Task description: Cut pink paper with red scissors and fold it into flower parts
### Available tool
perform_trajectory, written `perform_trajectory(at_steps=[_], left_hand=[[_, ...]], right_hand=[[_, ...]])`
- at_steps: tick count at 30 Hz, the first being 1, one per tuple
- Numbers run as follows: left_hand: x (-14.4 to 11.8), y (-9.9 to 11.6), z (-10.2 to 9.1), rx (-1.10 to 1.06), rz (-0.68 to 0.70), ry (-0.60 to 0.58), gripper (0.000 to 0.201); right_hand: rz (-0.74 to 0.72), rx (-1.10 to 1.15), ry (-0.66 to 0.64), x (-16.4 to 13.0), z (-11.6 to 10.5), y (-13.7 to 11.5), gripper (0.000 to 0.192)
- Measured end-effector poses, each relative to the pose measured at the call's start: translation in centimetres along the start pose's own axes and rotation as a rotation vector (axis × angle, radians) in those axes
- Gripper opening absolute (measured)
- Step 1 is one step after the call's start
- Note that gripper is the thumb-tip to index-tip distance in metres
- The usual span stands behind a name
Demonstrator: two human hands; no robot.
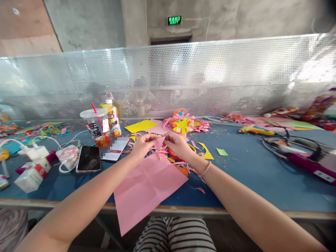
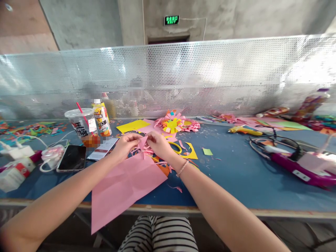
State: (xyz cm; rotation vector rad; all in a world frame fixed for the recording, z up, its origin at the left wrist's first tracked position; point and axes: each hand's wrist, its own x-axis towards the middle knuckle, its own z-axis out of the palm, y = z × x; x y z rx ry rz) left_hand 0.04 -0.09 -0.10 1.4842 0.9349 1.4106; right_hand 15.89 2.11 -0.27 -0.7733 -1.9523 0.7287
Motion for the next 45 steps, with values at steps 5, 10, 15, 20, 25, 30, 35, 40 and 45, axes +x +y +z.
perform_trajectory(at_steps=[5,10,15,20,25,30,35,40,45], left_hand=[[0.0,0.0,0.1,0.005,-0.017,-0.008,0.022],[-0.2,0.4,0.3,-0.06,-0.102,-0.026,0.018],[-0.2,0.5,0.2,-0.046,-0.096,0.009,0.017],[-0.2,0.3,-0.1,-0.111,-0.116,0.012,0.019],[-0.2,0.2,-0.2,-0.26,-0.188,-0.051,0.017],[0.0,0.1,-0.2,-0.365,-0.232,-0.043,0.013],[0.1,0.2,-0.1,-0.401,-0.269,-0.017,0.01],[-0.1,0.4,-0.1,-0.425,-0.289,-0.01,0.012],[-0.1,0.2,-0.1,-0.402,-0.276,-0.052,0.013]], right_hand=[[0.037,0.04,0.021,0.1,0.1,0.5,0.014],[0.009,-0.015,0.035,-0.1,-0.1,-0.1,0.023],[-0.173,-0.268,0.138,-0.4,-0.5,-1.5,0.028],[-0.294,-0.342,0.135,-0.6,-0.9,-2.0,0.022],[-0.403,-0.351,0.172,-0.5,-1.1,-1.9,0.019],[-0.431,-0.387,0.181,-0.4,-1.1,-1.4,0.02],[-0.488,-0.389,0.098,-0.4,-1.4,-1.1,0.024],[-0.561,-0.461,0.038,-0.3,-1.9,-0.7,0.027],[-0.61,-0.505,-0.048,-0.3,-2.4,-0.1,0.032]])
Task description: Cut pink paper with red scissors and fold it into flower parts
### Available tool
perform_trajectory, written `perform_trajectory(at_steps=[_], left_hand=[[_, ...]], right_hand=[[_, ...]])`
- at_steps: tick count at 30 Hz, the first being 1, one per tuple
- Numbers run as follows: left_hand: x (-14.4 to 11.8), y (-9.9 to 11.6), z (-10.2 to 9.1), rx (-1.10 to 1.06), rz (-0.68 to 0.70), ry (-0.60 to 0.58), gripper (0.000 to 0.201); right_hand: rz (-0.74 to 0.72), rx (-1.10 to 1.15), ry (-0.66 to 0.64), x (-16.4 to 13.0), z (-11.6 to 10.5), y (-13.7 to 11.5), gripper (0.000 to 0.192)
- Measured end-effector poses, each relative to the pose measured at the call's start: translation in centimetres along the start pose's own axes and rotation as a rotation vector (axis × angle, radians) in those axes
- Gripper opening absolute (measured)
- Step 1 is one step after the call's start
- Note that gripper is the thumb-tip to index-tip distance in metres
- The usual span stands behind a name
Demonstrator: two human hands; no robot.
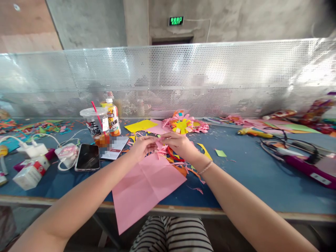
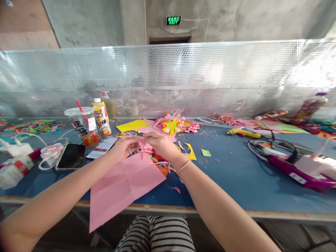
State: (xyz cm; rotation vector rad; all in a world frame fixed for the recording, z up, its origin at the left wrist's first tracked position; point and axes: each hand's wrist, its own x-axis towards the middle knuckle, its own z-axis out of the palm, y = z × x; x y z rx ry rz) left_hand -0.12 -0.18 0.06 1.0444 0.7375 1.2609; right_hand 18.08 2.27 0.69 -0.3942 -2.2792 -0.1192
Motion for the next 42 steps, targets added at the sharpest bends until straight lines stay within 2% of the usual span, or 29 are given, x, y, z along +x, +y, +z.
perform_trajectory(at_steps=[3,5,9,12,17,24,33,40,42], left_hand=[[0.1,0.0,0.0,0.044,0.022,0.0,0.014],[0.0,0.0,0.0,0.062,0.048,0.01,0.014],[-0.1,0.2,0.2,0.085,0.112,0.052,0.015],[-0.3,0.3,0.4,0.122,0.159,0.064,0.016],[-0.4,0.1,0.7,0.21,0.182,0.073,0.017],[-0.2,-0.1,0.5,0.365,0.218,0.039,0.018],[-0.2,0.0,0.6,0.361,0.21,-0.002,0.017],[-0.3,0.1,0.8,0.343,0.225,0.04,0.017],[-0.3,0.1,0.9,0.339,0.227,0.041,0.016]], right_hand=[[0.021,0.027,-0.001,0.1,0.0,-0.3,0.034],[0.101,0.076,0.06,0.4,0.0,-0.8,0.034],[0.428,0.378,0.194,1.0,0.2,-1.7,0.029],[0.587,0.565,0.155,1.1,0.7,-1.9,0.017],[0.634,0.488,0.107,1.1,1.5,-1.6,0.01],[0.674,0.586,0.155,1.3,1.4,-1.9,0.012],[0.717,0.634,0.164,1.4,0.9,-2.1,0.014],[0.817,0.904,0.219,1.3,1.1,-1.5,0.017],[0.812,0.902,0.221,1.4,1.1,-1.6,0.019]])
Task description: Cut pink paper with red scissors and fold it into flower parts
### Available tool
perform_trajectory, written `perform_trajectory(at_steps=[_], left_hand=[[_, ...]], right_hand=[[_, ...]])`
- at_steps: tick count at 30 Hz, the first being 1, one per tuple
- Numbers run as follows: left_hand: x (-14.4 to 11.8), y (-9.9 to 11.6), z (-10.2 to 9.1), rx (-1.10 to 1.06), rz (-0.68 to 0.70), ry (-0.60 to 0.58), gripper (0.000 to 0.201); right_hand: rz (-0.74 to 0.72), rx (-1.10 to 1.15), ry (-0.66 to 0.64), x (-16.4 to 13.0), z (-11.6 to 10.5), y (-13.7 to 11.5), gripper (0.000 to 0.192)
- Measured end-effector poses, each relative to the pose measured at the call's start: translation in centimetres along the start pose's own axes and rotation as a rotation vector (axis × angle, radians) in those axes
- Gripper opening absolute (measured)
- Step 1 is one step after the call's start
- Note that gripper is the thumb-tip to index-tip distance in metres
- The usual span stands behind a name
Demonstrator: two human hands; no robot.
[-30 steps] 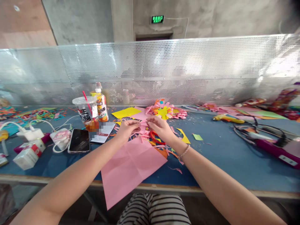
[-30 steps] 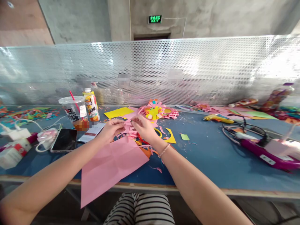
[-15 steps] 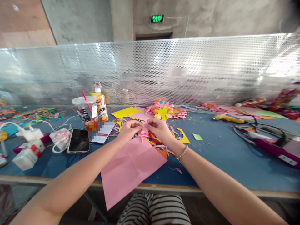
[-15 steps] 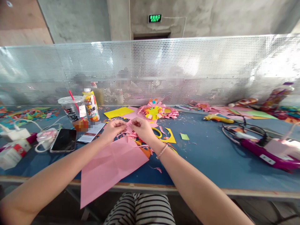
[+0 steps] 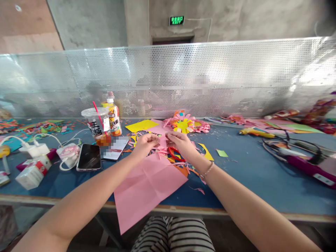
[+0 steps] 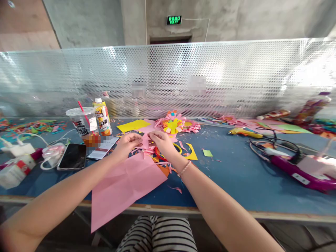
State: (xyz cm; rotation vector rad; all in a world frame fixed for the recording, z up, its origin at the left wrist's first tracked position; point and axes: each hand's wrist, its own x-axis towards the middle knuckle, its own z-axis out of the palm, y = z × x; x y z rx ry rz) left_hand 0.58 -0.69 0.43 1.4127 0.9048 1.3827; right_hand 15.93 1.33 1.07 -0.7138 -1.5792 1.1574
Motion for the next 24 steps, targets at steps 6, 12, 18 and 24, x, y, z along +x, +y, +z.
perform_trajectory(at_steps=[6,12,18,24], left_hand=[[-0.2,0.1,0.2,0.07,-0.012,-0.036,0.016],[-0.5,0.3,0.3,0.164,0.032,-0.141,0.022],[0.0,-0.3,-0.1,0.046,-0.006,-0.065,0.023],[0.2,-0.5,-0.2,-0.102,-0.023,0.002,0.019]], right_hand=[[-0.126,-0.294,0.027,-0.2,0.1,-0.4,0.013],[-0.183,-0.437,-0.009,-0.3,-0.2,-0.4,0.012],[-0.512,-0.618,-0.046,-1.1,-0.6,-1.3,0.024],[-0.742,-0.795,-0.131,-1.1,-0.6,-1.1,0.018]])
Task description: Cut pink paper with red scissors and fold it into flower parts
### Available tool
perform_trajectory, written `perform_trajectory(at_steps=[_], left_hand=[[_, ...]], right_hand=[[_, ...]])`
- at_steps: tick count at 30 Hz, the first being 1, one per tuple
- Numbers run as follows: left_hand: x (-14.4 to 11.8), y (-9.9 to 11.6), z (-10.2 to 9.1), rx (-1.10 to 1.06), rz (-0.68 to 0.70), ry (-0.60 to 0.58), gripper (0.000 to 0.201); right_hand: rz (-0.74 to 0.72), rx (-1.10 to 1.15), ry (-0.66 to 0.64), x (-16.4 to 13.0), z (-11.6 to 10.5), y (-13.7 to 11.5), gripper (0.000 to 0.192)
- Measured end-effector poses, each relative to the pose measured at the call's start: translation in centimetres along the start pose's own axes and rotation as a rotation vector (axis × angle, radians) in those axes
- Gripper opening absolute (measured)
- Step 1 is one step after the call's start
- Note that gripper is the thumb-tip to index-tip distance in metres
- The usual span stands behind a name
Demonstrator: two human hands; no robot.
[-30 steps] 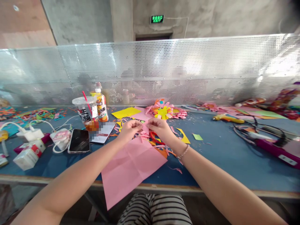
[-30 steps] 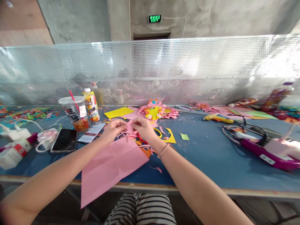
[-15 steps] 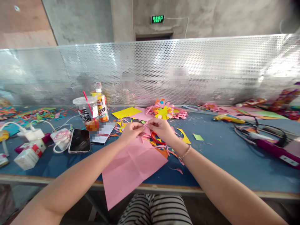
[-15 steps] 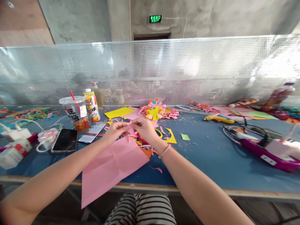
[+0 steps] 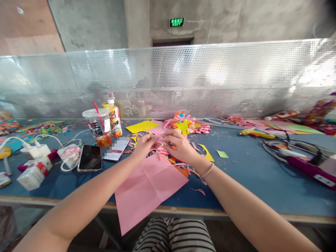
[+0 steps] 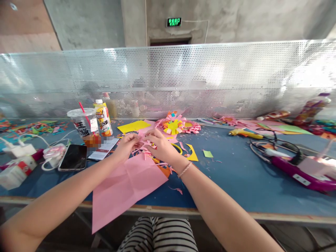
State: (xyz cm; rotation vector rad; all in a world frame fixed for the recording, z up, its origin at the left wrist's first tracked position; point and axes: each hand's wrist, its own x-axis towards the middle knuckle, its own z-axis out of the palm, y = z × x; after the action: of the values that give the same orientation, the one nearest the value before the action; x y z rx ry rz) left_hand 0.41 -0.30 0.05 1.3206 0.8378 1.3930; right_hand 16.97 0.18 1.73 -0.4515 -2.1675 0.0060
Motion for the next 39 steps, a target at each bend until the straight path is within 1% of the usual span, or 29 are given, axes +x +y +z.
perform_trajectory(at_steps=[2,6,9,12,15,17,19,23,27,33,37,39], left_hand=[[-0.1,0.2,0.2,-0.006,0.004,0.006,0.019],[-0.5,0.6,0.5,-0.023,0.001,-0.01,0.02],[-0.6,0.5,0.5,-0.028,0.005,-0.021,0.019],[-0.5,0.3,0.4,0.006,-0.009,-0.022,0.017],[-0.4,0.1,0.3,0.015,-0.025,-0.036,0.015],[-0.5,0.2,0.3,0.025,-0.019,-0.051,0.016],[-0.6,0.4,0.4,0.068,-0.002,-0.078,0.017],[-0.7,0.6,0.4,0.189,0.047,-0.118,0.018],[-0.6,0.3,0.3,0.234,0.074,-0.107,0.016],[-0.5,0.1,0.4,0.198,0.068,-0.069,0.017],[-0.5,0.3,0.5,0.125,0.018,-0.058,0.015],[-0.4,0.3,0.4,0.084,-0.01,-0.04,0.014]], right_hand=[[0.032,0.009,0.049,0.0,0.3,0.1,0.014],[0.174,0.075,0.144,0.1,0.6,0.0,0.009],[0.25,0.128,0.184,0.2,0.7,0.1,0.006],[0.312,0.163,0.202,0.3,0.9,0.4,0.005],[0.428,0.264,0.196,0.3,1.1,0.5,0.005],[0.51,0.347,0.181,0.3,1.2,0.5,0.007],[0.562,0.384,0.18,0.3,1.3,0.4,0.01],[0.588,0.39,0.213,0.3,1.3,0.4,0.014],[0.596,0.369,0.229,0.3,1.3,0.4,0.015],[0.618,0.347,0.246,0.2,1.4,0.3,0.017],[0.629,0.397,0.269,0.4,1.4,0.1,0.016],[0.633,0.471,0.285,0.5,1.4,0.0,0.018]])
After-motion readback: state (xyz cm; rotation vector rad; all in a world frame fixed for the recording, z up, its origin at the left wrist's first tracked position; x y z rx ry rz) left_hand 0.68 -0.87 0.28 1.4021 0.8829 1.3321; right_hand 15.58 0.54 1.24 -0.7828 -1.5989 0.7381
